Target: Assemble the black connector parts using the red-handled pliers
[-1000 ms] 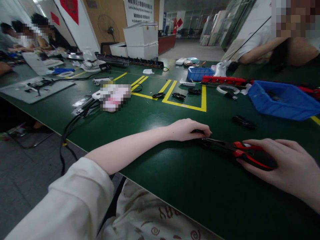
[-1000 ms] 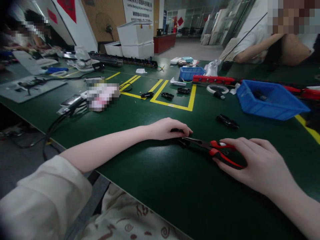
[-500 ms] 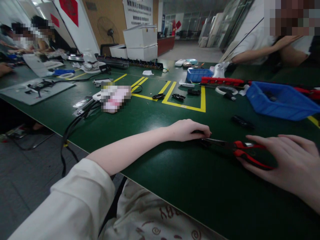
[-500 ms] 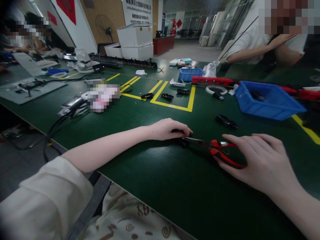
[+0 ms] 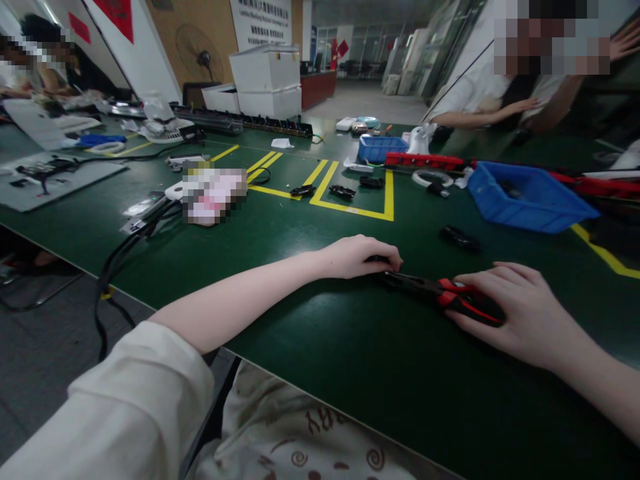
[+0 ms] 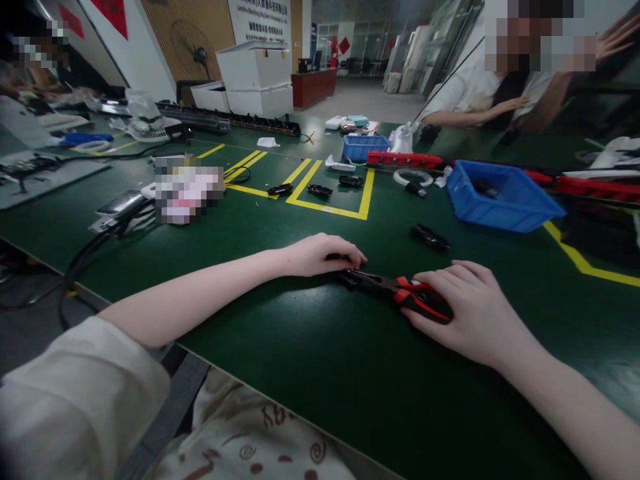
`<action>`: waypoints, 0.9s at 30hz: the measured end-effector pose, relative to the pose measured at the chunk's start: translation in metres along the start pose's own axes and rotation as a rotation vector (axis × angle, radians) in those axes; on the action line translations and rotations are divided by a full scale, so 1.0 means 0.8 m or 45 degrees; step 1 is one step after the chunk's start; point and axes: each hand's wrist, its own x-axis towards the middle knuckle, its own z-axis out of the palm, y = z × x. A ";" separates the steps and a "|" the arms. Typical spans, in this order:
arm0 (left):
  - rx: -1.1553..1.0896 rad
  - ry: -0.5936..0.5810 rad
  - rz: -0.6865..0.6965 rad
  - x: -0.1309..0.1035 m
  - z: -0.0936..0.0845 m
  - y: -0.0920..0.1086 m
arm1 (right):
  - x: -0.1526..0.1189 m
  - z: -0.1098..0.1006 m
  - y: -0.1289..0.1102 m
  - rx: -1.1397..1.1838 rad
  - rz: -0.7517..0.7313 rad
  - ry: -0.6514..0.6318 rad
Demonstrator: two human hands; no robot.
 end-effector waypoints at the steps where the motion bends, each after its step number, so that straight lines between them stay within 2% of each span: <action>1: -0.004 -0.006 -0.008 0.000 0.000 0.001 | 0.000 -0.001 -0.001 -0.001 0.002 -0.004; 6: -0.010 -0.030 -0.046 0.000 -0.001 0.002 | 0.002 -0.006 -0.006 -0.103 0.001 0.033; 17: -0.008 -0.037 -0.009 -0.001 -0.003 0.003 | 0.005 -0.014 -0.013 -0.464 -0.176 0.176; 27: -0.017 -0.041 0.002 -0.002 -0.003 -0.001 | 0.001 -0.014 -0.010 -0.413 -0.121 0.130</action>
